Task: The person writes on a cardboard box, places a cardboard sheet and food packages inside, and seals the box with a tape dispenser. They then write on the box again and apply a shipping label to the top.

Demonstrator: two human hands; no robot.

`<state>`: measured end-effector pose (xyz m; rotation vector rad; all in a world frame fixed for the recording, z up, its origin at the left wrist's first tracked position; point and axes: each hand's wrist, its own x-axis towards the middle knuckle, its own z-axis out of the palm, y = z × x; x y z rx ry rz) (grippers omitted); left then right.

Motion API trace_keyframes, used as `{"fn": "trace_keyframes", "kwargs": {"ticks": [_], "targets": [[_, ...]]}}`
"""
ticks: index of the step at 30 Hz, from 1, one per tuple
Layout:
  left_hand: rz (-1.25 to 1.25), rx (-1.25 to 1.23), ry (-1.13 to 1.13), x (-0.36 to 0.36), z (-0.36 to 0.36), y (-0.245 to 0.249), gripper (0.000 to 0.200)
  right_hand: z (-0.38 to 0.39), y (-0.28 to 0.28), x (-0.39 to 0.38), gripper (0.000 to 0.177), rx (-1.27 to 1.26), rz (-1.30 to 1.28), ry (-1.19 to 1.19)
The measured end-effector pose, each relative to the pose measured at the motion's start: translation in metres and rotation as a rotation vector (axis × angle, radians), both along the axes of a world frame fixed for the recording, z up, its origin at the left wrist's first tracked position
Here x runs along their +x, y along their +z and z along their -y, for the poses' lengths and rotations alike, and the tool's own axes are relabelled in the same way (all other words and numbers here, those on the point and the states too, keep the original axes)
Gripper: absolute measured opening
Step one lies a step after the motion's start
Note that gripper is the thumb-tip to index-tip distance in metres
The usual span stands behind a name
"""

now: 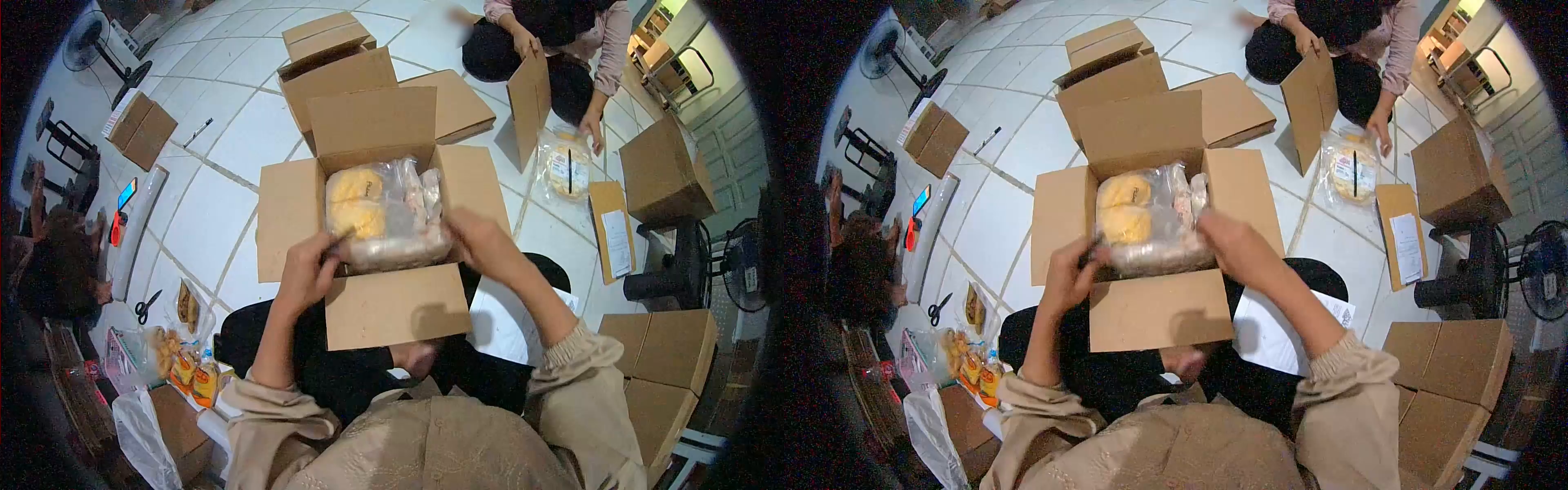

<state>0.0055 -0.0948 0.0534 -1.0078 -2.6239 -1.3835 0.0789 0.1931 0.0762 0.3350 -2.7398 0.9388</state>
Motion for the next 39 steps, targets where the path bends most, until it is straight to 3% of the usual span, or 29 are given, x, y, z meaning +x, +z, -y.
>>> {"fn": "trace_keyframes", "kwargs": {"ticks": [2,5,9,12,13,14,15,18,22,26,28,31,33,36,39], "targets": [[-0.048,-0.110,-0.101,0.013,0.009,-0.001,0.014,0.003,-0.004,0.029,0.016,0.129,0.056,0.162],[-0.076,0.027,-0.164,0.031,0.010,0.002,0.020,0.005,-0.009,0.052,0.015,0.135,-0.034,0.149],[-0.179,0.035,-0.102,0.033,0.007,0.016,0.019,0.003,-0.005,0.057,0.020,-0.108,0.013,0.052],[-0.290,0.051,-0.081,0.031,0.010,0.022,0.009,0.001,-0.001,0.065,0.021,-0.148,0.044,0.119],[-0.274,0.043,-0.086,0.032,0.017,0.022,0.009,0.001,0.000,0.068,0.021,-0.150,0.005,0.183],[-0.168,0.005,-0.167,0.034,0.026,0.022,0.009,0.001,0.003,0.069,0.020,0.013,-0.157,0.280],[-0.059,-0.031,-0.250,0.038,0.030,0.020,0.009,0.001,0.004,0.071,0.020,0.004,-0.141,0.274],[-0.077,0.021,-0.245,0.047,0.026,0.008,0.013,-0.001,0.007,0.077,0.020,0.109,-0.138,0.367],[-0.012,0.054,-0.237,0.048,0.028,0.004,0.025,-0.004,0.002,0.076,0.018,0.068,-0.106,0.450],[-0.025,-0.004,-0.272,0.049,0.032,0.003,0.024,-0.006,0.001,0.070,0.016,0.014,-0.111,0.401],[0.147,-0.022,-0.098,0.053,0.023,0.009,0.017,-0.007,0.007,0.066,0.015,-0.010,-0.086,0.371],[0.117,0.064,-0.193,0.035,0.015,0.014,0.009,-0.010,0.012,0.055,0.016,-0.182,-0.046,0.301],[0.116,0.044,-0.196,0.026,0.011,0.008,0.011,-0.012,0.013,0.045,0.018,-0.196,0.028,0.191],[-0.098,-0.107,-0.071,0.015,-0.005,-0.001,0.029,-0.009,0.005,0.026,0.020,-0.184,0.110,0.101],[0.008,-0.233,-0.078,0.013,-0.018,-0.024,0.034,-0.007,-0.022,0.019,0.022,-0.122,0.280,0.027]]}}
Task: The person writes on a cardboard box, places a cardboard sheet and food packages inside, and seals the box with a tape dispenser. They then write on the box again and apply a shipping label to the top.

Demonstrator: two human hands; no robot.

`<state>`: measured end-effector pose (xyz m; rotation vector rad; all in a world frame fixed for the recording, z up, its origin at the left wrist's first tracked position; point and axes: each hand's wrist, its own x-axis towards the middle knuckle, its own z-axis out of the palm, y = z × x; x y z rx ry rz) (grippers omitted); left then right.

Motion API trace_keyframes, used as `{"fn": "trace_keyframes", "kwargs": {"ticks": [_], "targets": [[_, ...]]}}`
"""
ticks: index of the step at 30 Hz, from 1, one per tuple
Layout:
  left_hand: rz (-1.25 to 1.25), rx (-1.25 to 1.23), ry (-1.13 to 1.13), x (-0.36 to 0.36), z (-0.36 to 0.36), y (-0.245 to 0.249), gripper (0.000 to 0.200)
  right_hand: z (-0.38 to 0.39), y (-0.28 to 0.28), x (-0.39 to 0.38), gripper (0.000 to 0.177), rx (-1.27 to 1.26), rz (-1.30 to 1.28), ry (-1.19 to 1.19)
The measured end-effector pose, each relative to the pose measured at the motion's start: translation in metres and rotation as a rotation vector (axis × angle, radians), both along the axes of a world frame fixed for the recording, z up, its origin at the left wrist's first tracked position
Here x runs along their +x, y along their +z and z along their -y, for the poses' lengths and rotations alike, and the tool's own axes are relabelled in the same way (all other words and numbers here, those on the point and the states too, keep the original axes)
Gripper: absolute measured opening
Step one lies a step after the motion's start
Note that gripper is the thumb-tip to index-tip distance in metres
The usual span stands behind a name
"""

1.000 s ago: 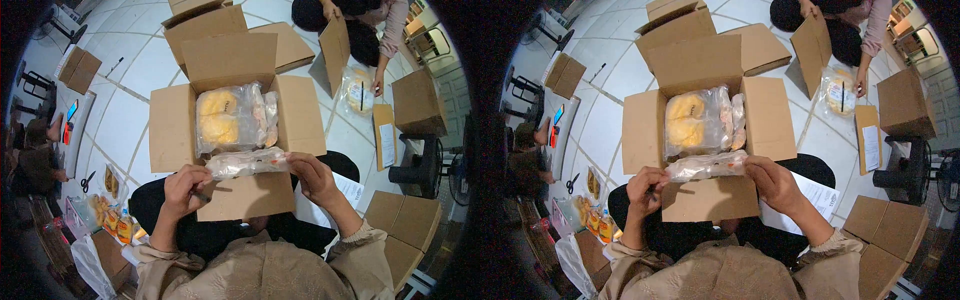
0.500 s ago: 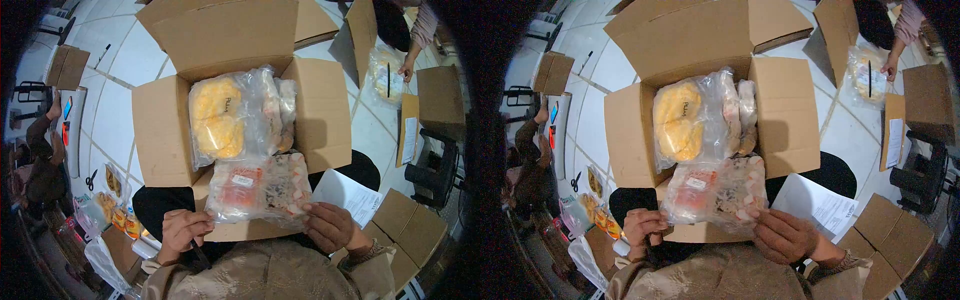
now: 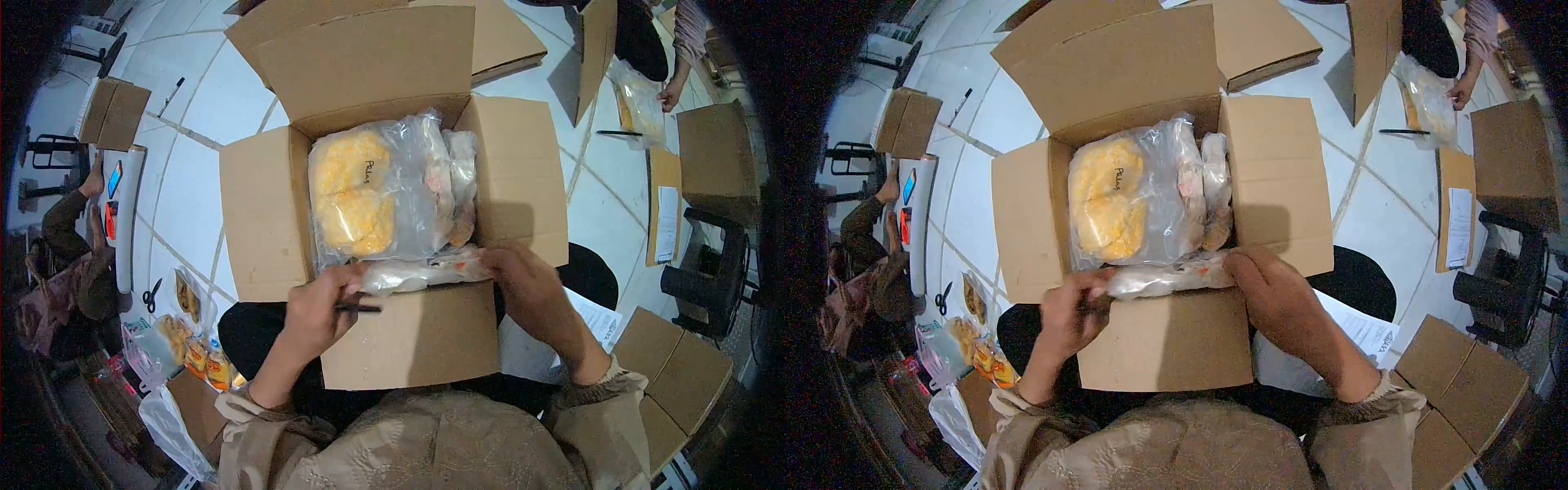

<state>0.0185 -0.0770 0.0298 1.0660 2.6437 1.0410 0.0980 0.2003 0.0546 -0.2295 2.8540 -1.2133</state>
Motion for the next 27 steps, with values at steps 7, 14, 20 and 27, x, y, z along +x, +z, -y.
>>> {"fn": "trace_keyframes", "kwargs": {"ticks": [7,14,20,27], "targets": [[0.129,-0.317,-0.032,-0.009,-0.014,0.015,0.028,0.012,-0.015,-0.010,0.023,0.407,0.002,0.207],[0.094,-0.131,0.045,0.001,-0.012,0.021,0.025,0.009,0.000,-0.054,0.015,0.273,0.102,-0.014],[0.049,-0.023,0.195,0.022,-0.005,0.023,0.022,0.017,-0.012,-0.121,0.015,0.579,-0.162,-0.138],[0.030,0.044,0.117,0.020,0.005,0.002,0.023,0.011,-0.021,-0.139,0.022,0.914,-0.100,-0.131]]}}
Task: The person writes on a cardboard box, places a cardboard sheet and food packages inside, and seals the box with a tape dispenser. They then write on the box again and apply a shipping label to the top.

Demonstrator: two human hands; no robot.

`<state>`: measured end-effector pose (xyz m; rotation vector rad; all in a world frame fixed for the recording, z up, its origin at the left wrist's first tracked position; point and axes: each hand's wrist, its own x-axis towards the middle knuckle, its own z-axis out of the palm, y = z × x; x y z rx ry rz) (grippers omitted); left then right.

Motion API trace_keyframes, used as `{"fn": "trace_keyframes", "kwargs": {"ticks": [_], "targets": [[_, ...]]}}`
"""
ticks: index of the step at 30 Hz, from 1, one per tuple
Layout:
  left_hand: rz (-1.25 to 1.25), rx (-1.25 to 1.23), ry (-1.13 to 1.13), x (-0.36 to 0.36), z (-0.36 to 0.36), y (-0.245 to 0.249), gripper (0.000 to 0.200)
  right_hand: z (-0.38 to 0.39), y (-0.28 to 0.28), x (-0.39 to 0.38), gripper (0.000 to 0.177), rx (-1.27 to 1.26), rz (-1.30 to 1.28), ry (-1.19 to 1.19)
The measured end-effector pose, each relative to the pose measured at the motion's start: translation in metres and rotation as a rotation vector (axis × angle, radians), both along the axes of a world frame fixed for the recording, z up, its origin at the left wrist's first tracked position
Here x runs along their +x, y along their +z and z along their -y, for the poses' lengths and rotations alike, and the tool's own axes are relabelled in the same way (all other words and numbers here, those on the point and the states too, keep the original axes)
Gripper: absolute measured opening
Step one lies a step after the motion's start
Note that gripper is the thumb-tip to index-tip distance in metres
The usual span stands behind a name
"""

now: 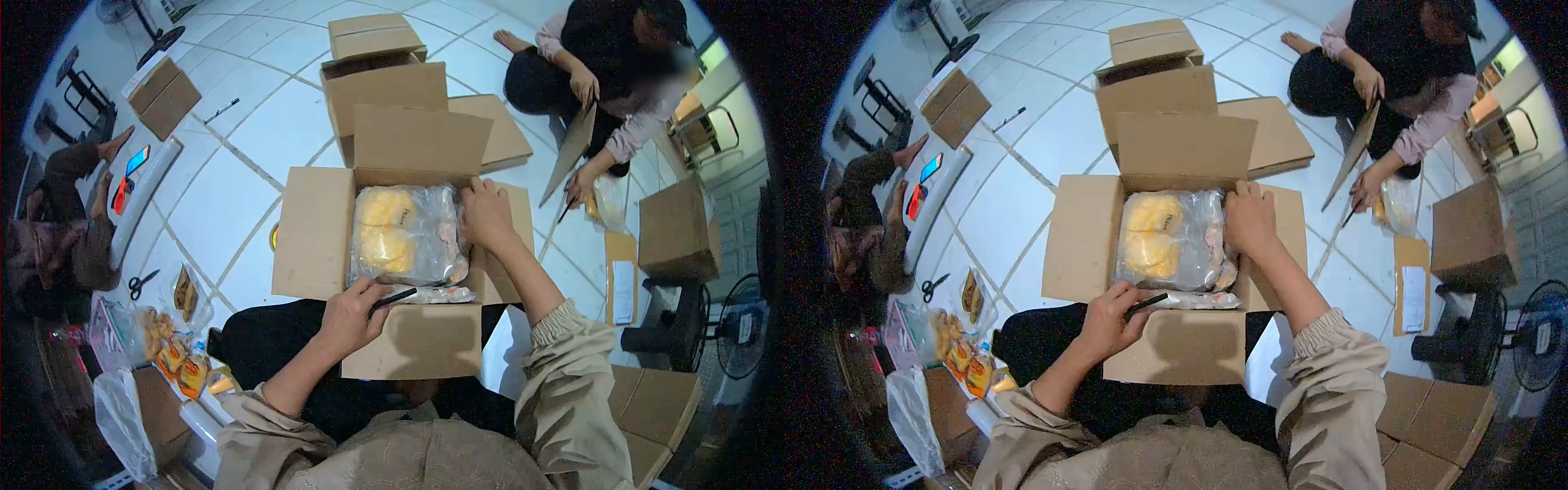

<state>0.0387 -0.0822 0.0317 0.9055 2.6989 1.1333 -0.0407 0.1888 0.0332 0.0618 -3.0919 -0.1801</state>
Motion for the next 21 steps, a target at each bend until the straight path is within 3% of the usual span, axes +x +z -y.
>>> {"fn": "trace_keyframes", "kwargs": {"ticks": [3,7,10,12,19,21], "targets": [[0.019,0.047,-0.045,-0.004,0.003,-0.006,0.023,-0.005,0.010,0.000,0.038,0.134,0.191,0.096],[0.051,0.003,-0.061,-0.004,0.004,0.000,0.022,-0.002,0.001,-0.007,0.042,0.237,0.232,0.145],[0.053,0.046,-0.054,-0.004,0.005,-0.003,0.021,0.009,0.008,-0.015,0.042,0.273,0.400,0.039],[0.069,0.042,-0.053,-0.003,0.005,-0.002,0.021,0.011,0.001,-0.013,0.040,0.120,0.454,-0.078],[0.079,0.043,-0.061,-0.004,0.006,-0.005,0.022,-0.005,-0.014,-0.012,0.039,-0.068,0.355,-0.191],[0.073,0.045,-0.061,-0.003,0.007,-0.005,0.021,-0.010,-0.014,-0.005,0.035,-0.273,0.121,-0.083]]}}
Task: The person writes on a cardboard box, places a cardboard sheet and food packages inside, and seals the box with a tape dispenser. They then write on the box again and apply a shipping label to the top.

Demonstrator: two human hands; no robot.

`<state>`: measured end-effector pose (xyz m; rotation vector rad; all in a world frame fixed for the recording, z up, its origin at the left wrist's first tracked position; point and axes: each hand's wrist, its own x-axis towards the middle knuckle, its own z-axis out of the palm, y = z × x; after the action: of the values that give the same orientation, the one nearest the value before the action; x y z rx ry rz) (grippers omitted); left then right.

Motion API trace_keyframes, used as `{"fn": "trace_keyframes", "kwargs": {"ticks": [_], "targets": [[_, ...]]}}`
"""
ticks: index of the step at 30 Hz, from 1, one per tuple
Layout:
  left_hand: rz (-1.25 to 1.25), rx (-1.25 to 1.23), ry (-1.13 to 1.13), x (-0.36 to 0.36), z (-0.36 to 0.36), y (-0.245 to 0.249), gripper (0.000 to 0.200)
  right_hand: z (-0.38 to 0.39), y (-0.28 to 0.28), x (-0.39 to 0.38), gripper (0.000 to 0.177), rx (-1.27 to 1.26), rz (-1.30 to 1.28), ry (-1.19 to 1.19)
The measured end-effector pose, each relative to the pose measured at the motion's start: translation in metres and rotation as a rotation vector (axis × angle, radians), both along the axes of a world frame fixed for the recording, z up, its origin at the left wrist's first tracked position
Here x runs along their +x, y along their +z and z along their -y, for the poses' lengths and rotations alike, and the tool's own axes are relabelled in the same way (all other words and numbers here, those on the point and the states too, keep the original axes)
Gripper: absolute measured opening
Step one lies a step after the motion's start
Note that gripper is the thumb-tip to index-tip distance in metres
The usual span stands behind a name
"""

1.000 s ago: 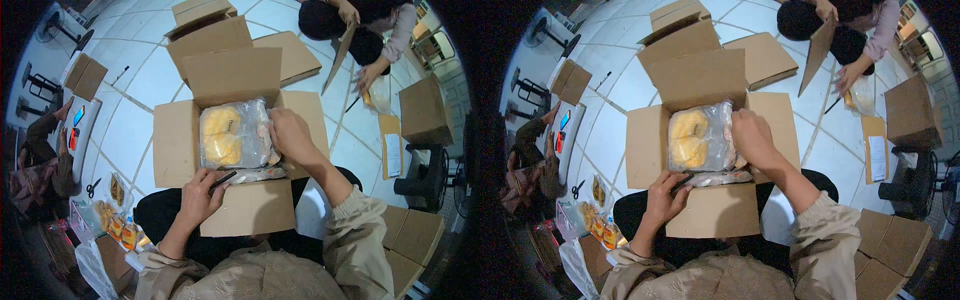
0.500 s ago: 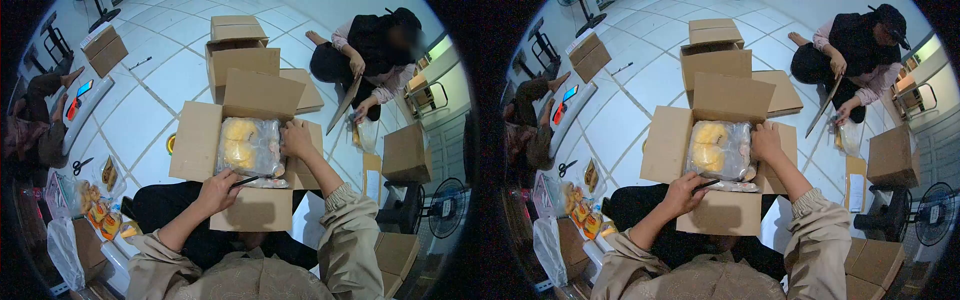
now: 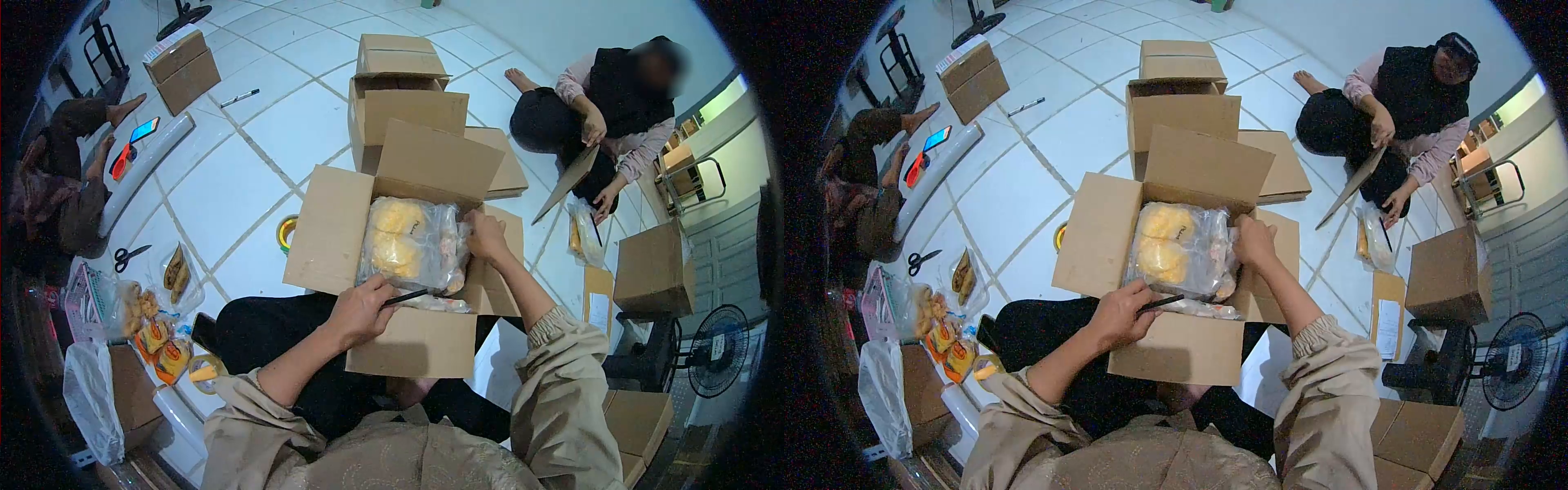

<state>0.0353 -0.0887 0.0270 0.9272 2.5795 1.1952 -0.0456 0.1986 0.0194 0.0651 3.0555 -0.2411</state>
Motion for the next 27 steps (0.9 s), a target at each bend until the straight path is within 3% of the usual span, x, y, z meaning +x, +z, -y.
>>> {"fn": "trace_keyframes", "kwargs": {"ticks": [6,9,14,22,27], "targets": [[-0.001,0.000,-0.027,-0.002,0.001,-0.004,0.019,-0.011,0.010,0.004,0.043,-0.319,-0.084,0.065],[0.022,-0.008,-0.035,-0.003,0.003,-0.003,0.018,-0.014,0.017,0.004,0.036,-0.438,-0.152,0.005],[0.007,0.003,-0.042,-0.002,0.005,-0.001,0.019,-0.016,0.042,-0.008,0.031,-0.316,-0.199,-0.062],[-0.160,0.019,-0.067,-0.003,0.001,-0.002,0.021,-0.026,0.053,-0.023,0.031,-0.327,-0.245,-0.007],[-0.096,-0.010,-0.059,-0.004,0.002,0.000,0.019,-0.033,0.053,-0.015,0.027,-0.403,-0.243,-0.002]]}}
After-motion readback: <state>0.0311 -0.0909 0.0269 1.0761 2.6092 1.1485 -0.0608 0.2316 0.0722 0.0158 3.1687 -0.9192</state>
